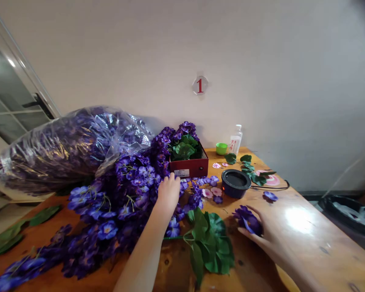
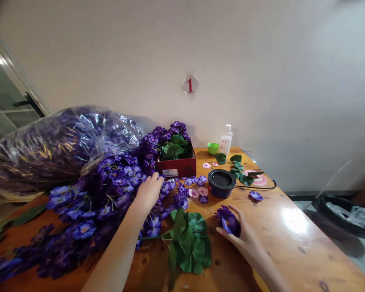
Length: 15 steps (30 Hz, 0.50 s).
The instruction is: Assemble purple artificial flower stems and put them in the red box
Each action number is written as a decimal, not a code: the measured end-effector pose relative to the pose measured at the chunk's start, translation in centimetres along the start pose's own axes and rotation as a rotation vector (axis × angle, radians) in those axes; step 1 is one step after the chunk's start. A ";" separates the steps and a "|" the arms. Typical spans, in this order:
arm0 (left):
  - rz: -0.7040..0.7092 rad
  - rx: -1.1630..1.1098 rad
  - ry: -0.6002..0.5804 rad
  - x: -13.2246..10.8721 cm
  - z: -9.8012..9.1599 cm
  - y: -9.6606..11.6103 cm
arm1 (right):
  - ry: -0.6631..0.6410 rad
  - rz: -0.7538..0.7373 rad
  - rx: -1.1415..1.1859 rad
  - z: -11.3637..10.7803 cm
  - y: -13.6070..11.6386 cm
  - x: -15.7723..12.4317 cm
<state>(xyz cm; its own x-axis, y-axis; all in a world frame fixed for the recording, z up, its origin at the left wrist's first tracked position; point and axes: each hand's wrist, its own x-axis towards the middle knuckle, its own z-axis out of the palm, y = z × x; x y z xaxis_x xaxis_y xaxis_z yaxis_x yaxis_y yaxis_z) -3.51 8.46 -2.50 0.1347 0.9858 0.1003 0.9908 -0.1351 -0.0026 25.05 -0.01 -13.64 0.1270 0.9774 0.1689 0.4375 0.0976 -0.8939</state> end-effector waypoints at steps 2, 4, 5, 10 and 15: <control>-0.017 0.004 -0.056 1.1 1.6 -0.4 | 0.054 -0.002 -0.031 0.2 0.8 -0.1; -0.039 -0.010 -0.067 1.8 2.9 -0.3 | 0.079 -0.012 0.034 0.3 1.5 -0.4; -0.054 -0.018 -0.064 2.1 3.3 -0.2 | 0.089 -0.013 0.077 0.4 1.9 -0.6; -0.081 -0.117 0.022 3.0 2.1 -1.0 | 0.265 -0.013 0.072 -0.5 2.2 -0.9; -0.019 -0.365 0.250 1.5 -1.7 -0.6 | 0.410 -0.062 -0.034 -2.2 -1.3 -0.4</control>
<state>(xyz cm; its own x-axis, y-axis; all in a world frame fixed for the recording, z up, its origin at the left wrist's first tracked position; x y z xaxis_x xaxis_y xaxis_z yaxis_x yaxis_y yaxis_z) -3.92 9.81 -0.63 0.0651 0.9402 0.3343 0.9183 -0.1876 0.3487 26.43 -0.94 -11.60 0.4408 0.8136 0.3791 0.4835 0.1406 -0.8640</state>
